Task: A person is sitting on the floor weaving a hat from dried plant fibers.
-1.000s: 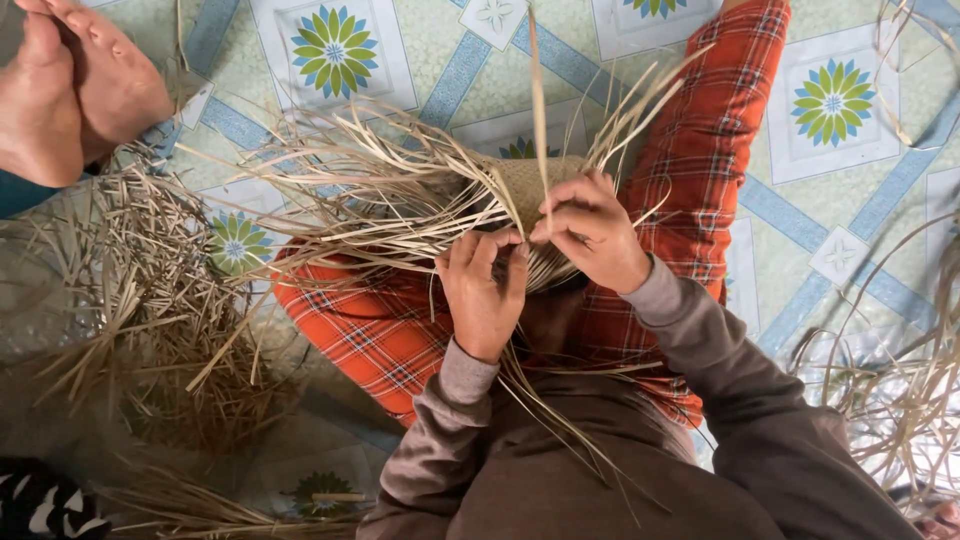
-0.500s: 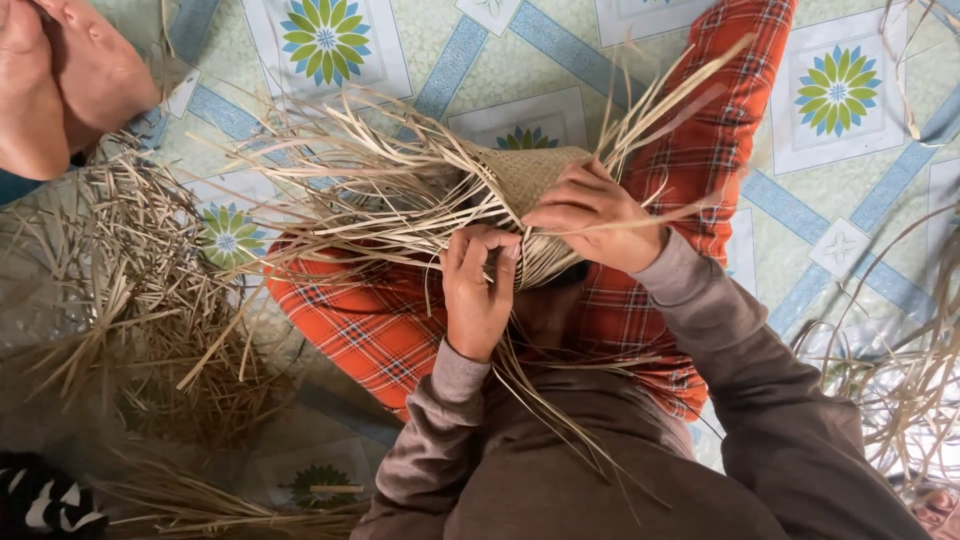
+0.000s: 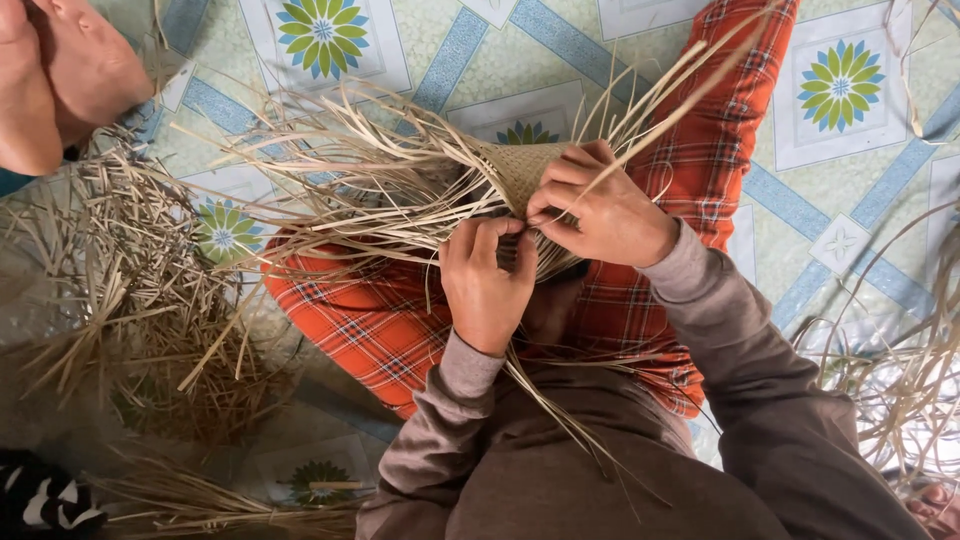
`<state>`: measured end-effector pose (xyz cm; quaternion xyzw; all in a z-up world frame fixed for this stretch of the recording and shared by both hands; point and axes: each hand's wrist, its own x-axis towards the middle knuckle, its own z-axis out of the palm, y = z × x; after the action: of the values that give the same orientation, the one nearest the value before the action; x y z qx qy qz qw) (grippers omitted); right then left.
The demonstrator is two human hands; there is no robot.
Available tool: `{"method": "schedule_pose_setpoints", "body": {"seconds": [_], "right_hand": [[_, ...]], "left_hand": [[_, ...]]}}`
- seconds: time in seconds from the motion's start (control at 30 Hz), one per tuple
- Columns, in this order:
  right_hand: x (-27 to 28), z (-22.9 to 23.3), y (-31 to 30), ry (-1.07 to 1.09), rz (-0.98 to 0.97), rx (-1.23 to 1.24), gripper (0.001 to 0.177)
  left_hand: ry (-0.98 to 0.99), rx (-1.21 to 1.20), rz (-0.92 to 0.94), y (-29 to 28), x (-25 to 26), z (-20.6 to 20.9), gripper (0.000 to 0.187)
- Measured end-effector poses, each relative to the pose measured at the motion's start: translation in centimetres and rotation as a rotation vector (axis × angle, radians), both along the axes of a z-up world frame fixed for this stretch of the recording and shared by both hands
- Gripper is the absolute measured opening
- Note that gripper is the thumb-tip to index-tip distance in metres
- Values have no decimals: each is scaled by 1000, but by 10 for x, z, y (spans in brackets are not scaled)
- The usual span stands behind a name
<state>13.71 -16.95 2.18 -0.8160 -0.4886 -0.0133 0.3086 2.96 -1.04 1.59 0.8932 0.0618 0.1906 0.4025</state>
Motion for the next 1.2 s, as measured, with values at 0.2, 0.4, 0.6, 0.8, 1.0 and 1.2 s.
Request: {"method": "schedule_pose_setpoints", "body": {"seconds": [0.2,0.4,0.6,0.8,1.0,1.2], "right_hand": [[-6,-5,0,-139,-112,-76,12],[23,-49,-35,-134,-326,-178,10],[81,-81,-141,-499,-745,-212,17],[19,-18,-76,-271,-687,264,20],[-17,-26,-2,147,-274,374,20],[-21,-30,-3,293,-135,435,20]], "left_hand": [[79,11,31,0,7,-3,16],[210,-353,34,4,13,-11,12],[200,-537,-41,5,13,-1,22],[127,-507,-38,2,9,6,22],[-11,-315,-48,9,6,-5,14],[64,-266,-108,16,7,-8,7]]}}
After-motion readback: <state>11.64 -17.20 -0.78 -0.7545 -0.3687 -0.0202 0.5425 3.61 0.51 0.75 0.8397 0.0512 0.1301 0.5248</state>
